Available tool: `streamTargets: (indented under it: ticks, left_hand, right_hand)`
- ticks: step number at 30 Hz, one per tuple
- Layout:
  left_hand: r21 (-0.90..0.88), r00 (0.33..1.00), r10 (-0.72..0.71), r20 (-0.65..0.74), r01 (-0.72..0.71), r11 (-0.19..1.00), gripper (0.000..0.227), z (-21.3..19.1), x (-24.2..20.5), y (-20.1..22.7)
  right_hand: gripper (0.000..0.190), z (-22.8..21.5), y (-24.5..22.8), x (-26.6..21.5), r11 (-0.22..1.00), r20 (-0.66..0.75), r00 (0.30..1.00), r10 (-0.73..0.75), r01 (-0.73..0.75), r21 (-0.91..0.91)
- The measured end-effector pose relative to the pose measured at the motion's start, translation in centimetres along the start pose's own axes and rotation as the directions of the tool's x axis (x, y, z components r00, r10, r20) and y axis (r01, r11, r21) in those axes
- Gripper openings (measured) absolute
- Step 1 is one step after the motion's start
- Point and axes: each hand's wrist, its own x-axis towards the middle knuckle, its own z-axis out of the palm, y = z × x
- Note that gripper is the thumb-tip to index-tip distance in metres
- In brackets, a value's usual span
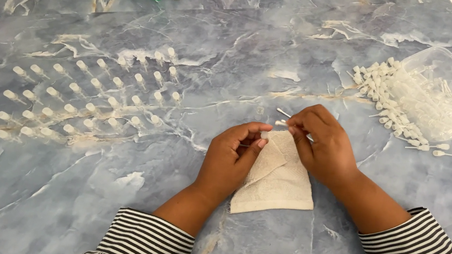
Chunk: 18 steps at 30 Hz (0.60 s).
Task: Assembling perfume sample kits by joining vials and caps, and placing them into small fabric pouches.
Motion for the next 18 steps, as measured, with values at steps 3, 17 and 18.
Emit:
streamTargets:
  ticks: [3,17,18]
  left_hand:
    - [-0.015,1.0,-0.015,-0.011,0.014,1.0,0.025,0.0,0.0,0.0]
    - [-0.055,0.993,0.009,-0.118,-0.015,0.998,0.019,-0.5,0.1,-0.6]
    - [-0.06,0.993,0.007,-0.118,-0.014,0.998,0.02,-0.4,0.1,-0.8]
  right_hand:
    - [0.003,0.2,2.0,-0.1,0.985,0.048,0.998,0.034,-0.026,-0.168]
    - [0.042,0.7,-0.4,-0.6,0.995,0.437,0.894,-0.099,0.102,0.017]
    - [0.029,1.0,0.1,-0.9,0.997,0.472,0.878,-0.084,0.074,0.039]
